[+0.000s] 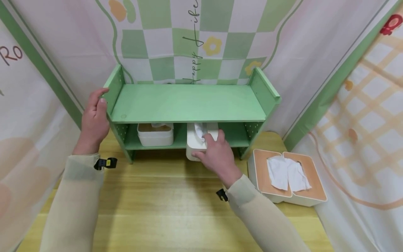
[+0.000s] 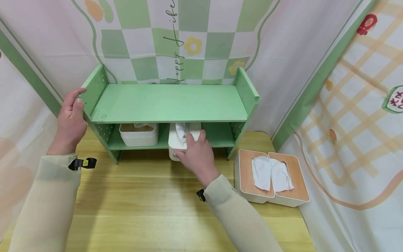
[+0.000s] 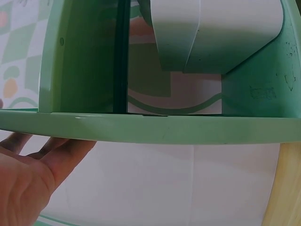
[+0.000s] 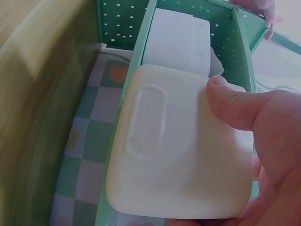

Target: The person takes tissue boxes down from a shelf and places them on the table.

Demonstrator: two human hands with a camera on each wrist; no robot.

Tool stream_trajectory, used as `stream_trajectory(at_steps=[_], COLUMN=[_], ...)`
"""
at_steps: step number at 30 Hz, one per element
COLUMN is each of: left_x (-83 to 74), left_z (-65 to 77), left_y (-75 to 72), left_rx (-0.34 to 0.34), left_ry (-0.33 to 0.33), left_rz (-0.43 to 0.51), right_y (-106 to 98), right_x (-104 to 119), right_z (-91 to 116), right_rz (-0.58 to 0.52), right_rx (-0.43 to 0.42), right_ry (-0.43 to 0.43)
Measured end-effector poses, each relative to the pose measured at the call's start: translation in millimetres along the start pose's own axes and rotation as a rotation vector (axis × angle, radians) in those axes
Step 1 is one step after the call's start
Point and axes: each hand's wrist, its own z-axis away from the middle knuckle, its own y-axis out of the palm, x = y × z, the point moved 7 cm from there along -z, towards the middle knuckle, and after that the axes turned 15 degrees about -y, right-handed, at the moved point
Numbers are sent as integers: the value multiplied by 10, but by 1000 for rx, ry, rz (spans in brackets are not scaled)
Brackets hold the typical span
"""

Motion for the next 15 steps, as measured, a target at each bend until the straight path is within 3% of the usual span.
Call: stream_trajectory(at_steps=[15], left_x=[5], left_z=[6], left_y=[2], left_rx=[3], left_ry=[-6], left_rz=[-3], right_y=[-132], right_x=[57], right_z=[277], right_rz=[40], right_rx=[-33], right_ry=[-39])
